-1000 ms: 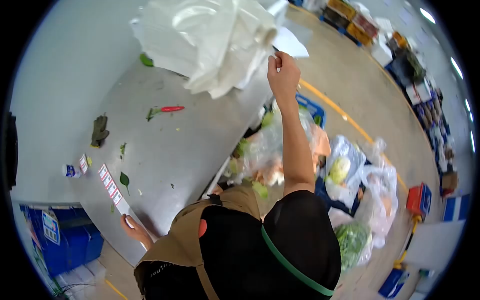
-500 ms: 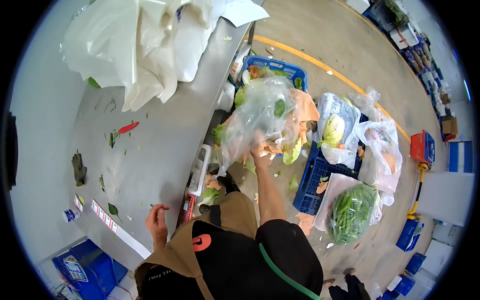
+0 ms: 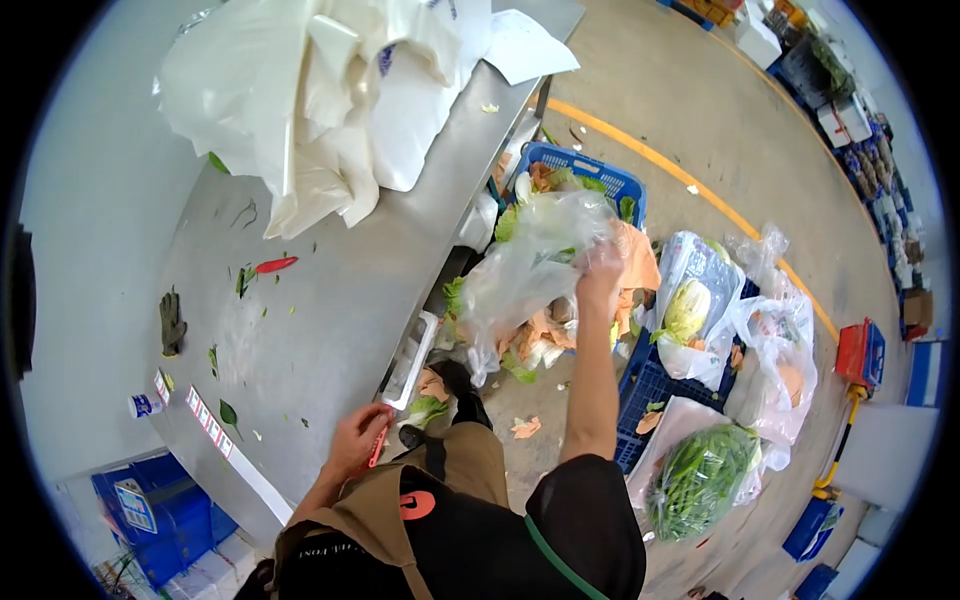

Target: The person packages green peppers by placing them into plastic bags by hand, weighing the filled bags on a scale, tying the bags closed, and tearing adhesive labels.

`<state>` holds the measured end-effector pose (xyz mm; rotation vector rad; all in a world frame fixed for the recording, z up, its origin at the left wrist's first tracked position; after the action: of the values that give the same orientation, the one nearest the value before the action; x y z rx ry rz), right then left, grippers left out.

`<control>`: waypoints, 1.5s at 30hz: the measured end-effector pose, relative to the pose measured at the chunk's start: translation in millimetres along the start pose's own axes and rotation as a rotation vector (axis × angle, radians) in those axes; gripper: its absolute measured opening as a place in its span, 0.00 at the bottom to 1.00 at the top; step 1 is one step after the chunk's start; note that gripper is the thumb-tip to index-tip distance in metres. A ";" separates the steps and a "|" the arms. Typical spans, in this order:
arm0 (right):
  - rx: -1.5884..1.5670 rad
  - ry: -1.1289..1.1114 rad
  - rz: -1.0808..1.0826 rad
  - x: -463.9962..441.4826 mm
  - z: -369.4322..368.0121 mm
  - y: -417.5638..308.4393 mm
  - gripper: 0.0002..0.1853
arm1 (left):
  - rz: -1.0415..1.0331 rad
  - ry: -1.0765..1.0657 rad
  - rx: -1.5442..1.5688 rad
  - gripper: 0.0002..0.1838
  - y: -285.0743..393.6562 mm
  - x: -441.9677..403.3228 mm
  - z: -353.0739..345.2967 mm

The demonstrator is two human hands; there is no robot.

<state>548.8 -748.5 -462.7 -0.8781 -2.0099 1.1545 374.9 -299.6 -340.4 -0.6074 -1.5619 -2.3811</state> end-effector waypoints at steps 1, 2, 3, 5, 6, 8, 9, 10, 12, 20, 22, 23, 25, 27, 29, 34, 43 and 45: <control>0.019 -0.097 -0.027 7.1 -9.2 -46.0 0.07 | 0.047 -0.033 0.056 0.17 8.1 -6.4 -8.1; -0.029 -0.141 -0.074 24.5 -22.2 -94.3 0.07 | -0.016 -0.060 0.074 0.26 16.0 -12.3 -17.5; -0.076 -0.187 -0.122 44.4 -36.3 -142.1 0.07 | -0.080 -0.086 0.093 0.35 26.2 -17.9 -28.4; -0.105 -0.016 -0.138 94.3 -75.5 -219.4 0.07 | -0.279 -0.099 -0.067 0.50 68.0 -17.2 -43.9; -0.232 -0.296 -0.110 104.5 -77.1 -247.9 0.08 | -0.441 -0.061 -0.034 0.52 76.7 -21.0 -53.5; -0.385 -0.205 -0.053 145.5 -95.8 -300.9 0.14 | -0.622 -0.012 0.069 0.56 98.5 -24.0 -62.1; -0.486 -0.328 -0.068 140.5 -93.9 -318.1 0.17 | -0.637 -0.002 0.146 0.56 110.0 -22.1 -60.8; -0.537 -0.535 -0.072 144.7 -103.5 -339.2 0.18 | -0.726 0.091 0.117 0.58 124.0 -12.8 -50.4; -0.517 -1.159 -0.093 177.7 -143.4 -377.7 0.21 | -0.894 0.300 0.017 0.61 149.8 3.6 -33.5; 0.116 -1.332 1.029 400.6 -314.4 -352.7 0.23 | -0.865 0.509 0.456 0.49 184.9 110.6 82.7; -0.003 -1.412 0.965 464.0 -347.0 -338.7 0.25 | -0.854 0.586 0.256 0.39 160.0 97.3 121.3; -0.087 -1.486 0.818 495.9 -355.9 -333.7 0.26 | -0.848 0.608 0.156 0.34 149.7 94.0 142.6; -0.317 -1.499 0.190 566.6 -352.1 -343.0 0.28 | -0.875 0.867 0.224 0.24 127.0 132.5 195.0; -0.370 -1.293 0.020 643.0 -326.4 -362.1 0.30 | -0.896 1.107 0.282 0.20 104.9 170.4 244.5; -0.289 -1.400 0.865 614.9 -366.5 -354.5 0.27 | -0.802 1.291 0.203 0.16 89.3 226.4 293.2; -0.610 -1.691 0.218 632.8 -336.4 -328.9 0.25 | -0.857 1.320 0.140 0.20 44.8 303.6 365.1; -0.200 -1.682 -0.306 630.0 -218.1 -231.8 0.20 | -0.609 0.846 -0.454 0.23 -5.0 302.1 420.7; 0.163 -1.593 -0.055 603.9 -185.0 -192.6 0.23 | -0.523 0.656 -0.552 0.22 -50.6 267.8 427.9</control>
<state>311.5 -255.2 -93.4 0.4814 -2.8809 2.3052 208.3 121.0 -110.8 0.5531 -0.8366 -2.9571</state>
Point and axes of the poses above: each hand's wrist, its own x-axis away from the middle knuckle, its own z-axis out of the back of the hand, y = z × x, the point moved 1 cm from there along -x, towards the middle knuckle, and after that the axes turned 11 degrees about y, right-handed, at the moved point
